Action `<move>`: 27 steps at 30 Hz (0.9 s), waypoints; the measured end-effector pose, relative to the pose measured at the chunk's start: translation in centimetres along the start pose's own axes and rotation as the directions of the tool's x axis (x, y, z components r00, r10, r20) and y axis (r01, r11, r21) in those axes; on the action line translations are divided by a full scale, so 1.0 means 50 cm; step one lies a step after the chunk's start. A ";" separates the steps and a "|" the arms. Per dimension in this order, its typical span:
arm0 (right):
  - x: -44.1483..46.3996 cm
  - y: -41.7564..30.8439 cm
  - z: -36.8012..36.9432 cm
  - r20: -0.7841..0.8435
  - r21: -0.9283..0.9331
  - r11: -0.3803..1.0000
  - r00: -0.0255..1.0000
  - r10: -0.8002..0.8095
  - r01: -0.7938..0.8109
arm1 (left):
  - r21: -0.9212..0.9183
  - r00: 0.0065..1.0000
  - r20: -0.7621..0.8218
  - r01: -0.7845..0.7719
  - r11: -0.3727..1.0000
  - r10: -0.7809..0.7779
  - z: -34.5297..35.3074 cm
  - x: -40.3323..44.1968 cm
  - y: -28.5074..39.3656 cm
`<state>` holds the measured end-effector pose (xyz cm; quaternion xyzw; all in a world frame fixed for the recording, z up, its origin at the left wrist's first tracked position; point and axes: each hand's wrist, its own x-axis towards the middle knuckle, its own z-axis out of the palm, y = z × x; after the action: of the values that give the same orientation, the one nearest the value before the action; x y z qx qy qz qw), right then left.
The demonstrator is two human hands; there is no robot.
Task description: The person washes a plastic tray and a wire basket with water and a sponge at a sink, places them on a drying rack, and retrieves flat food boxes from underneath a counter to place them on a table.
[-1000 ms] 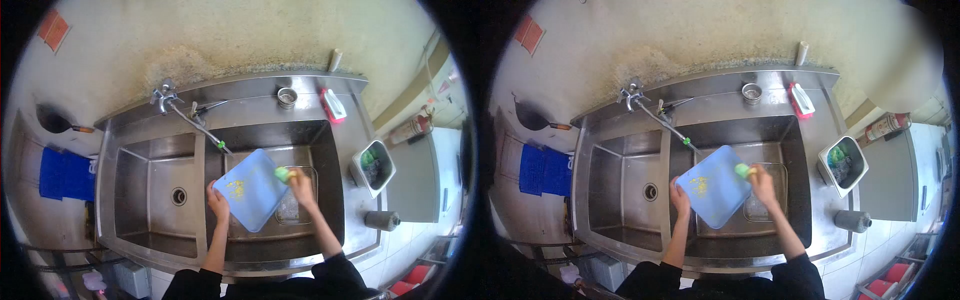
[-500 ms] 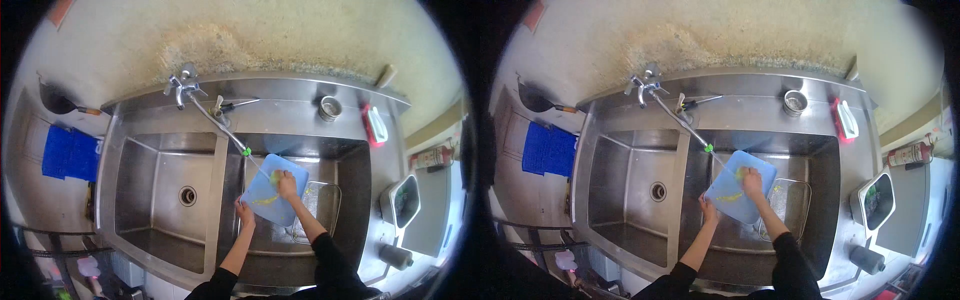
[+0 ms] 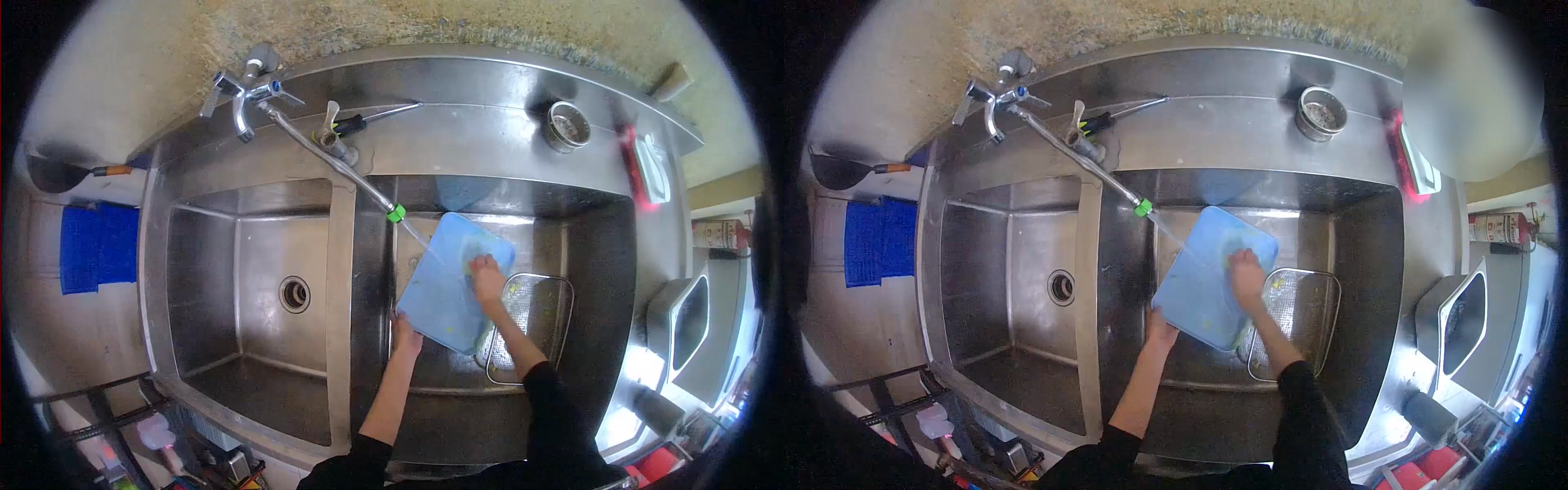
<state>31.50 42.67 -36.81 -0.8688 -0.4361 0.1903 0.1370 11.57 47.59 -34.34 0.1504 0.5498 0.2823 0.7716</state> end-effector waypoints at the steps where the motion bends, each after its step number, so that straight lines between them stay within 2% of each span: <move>1: 0.009 -0.039 0.011 -0.242 0.148 0.986 0.964 0.106 -0.071 | -0.023 0.999 -0.007 0.032 0.999 -0.032 0.006 -0.005 -0.002; 3: 0.005 -0.099 0.124 -0.203 0.537 0.841 0.957 0.208 -0.069 | -0.045 0.998 -0.017 0.061 0.997 -0.062 0.016 -0.018 0.008; 5: -0.041 -0.216 0.033 -0.218 0.381 0.918 0.976 -0.027 0.111 | -0.171 0.993 -0.004 0.112 0.979 -0.115 0.028 -0.031 0.032; 6: -0.066 -0.219 0.018 -0.216 0.387 0.916 0.976 -0.023 0.107 | -0.165 0.993 -0.008 0.112 0.980 -0.115 0.018 -0.024 0.034; 8: -0.108 -0.204 -0.003 -0.150 0.485 0.786 0.922 -0.356 0.382 | 0.036 0.996 -0.093 0.006 0.999 -0.003 -0.003 -0.003 0.032; 9: -0.116 -0.180 -0.028 -0.150 0.481 0.790 0.924 -0.352 0.380 | 0.035 0.996 -0.088 0.010 0.999 -0.007 0.010 -0.009 0.036; 11: -0.135 -0.099 -0.075 -0.056 0.343 0.664 0.720 -0.691 0.664 | 0.245 0.971 -0.151 -0.146 0.959 0.186 0.045 -0.039 0.050; 12: -0.128 -0.040 -0.074 0.027 0.292 0.733 0.761 -0.648 0.614 | 0.240 0.972 -0.151 -0.140 0.961 0.179 0.036 -0.034 0.043; 13: -0.107 0.012 -0.067 0.104 0.232 0.793 0.796 -0.596 0.563 | 0.340 0.967 -0.135 -0.159 0.927 0.215 0.022 -0.026 0.037; 14: -0.083 0.040 -0.066 0.091 0.146 0.889 0.889 -0.450 0.435 | 0.437 0.962 -0.113 -0.177 0.882 0.249 0.014 -0.025 0.029; 15: -0.057 0.059 -0.068 0.059 0.061 0.956 0.955 -0.292 0.288 | 0.434 0.963 -0.110 -0.175 0.884 0.245 0.023 -0.041 0.026; 16: -0.028 0.047 -0.071 0.054 0.057 0.957 0.956 -0.289 0.286 | 0.390 0.973 -0.157 -0.096 0.916 0.169 0.041 -0.066 0.031; 17: -0.001 0.016 -0.059 -0.117 0.052 0.993 0.988 -0.102 0.109 | 0.347 0.975 -0.201 -0.016 0.938 0.091 0.058 -0.086 0.039; 18: 0.011 -0.025 -0.041 -0.276 0.085 0.994 0.957 0.094 -0.073 | 0.358 0.975 -0.202 -0.016 0.934 0.094 0.068 -0.097 0.044; 20: 0.017 -0.110 0.003 -0.373 0.034 0.999 0.928 0.007 0.006 | 0.317 0.971 -0.238 0.097 0.944 -0.019 0.077 -0.108 0.052; 21: 0.007 -0.153 0.022 -0.260 0.131 0.986 0.963 -0.070 0.107 | 0.325 0.970 -0.245 0.094 0.941 -0.013 0.067 -0.102 0.055; 22: -0.014 -0.185 0.038 -0.154 0.234 0.953 0.975 -0.161 0.194 | 0.235 0.987 -0.159 0.064 0.970 -0.027 0.051 -0.090 0.058; 23: -0.042 -0.203 0.024 -0.093 0.282 0.921 0.963 -0.253 0.269 | 0.137 0.997 -0.069 0.043 0.990 -0.034 0.036 -0.077 0.057; 24: -0.072 -0.216 -0.004 -0.036 0.332 0.881 0.938 -0.345 0.337 | 0.137 0.997 -0.071 0.044 0.990 -0.034 0.022 -0.066 0.056; 25: -0.099 -0.216 -0.027 -0.033 0.332 0.881 0.937 -0.346 0.337 | 0.113 0.996 -0.067 0.064 0.992 -0.056 0.007 -0.056 0.053; 27: -0.141 -0.189 -0.062 0.244 0.341 0.832 0.814 -0.527 0.437 | 0.089 0.995 -0.064 0.088 0.992 -0.082 -0.008 -0.051 0.036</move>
<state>22.37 42.25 -28.76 -0.6574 -0.6300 0.3480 0.2234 10.13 47.49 -31.54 0.1534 0.5910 0.2282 0.7583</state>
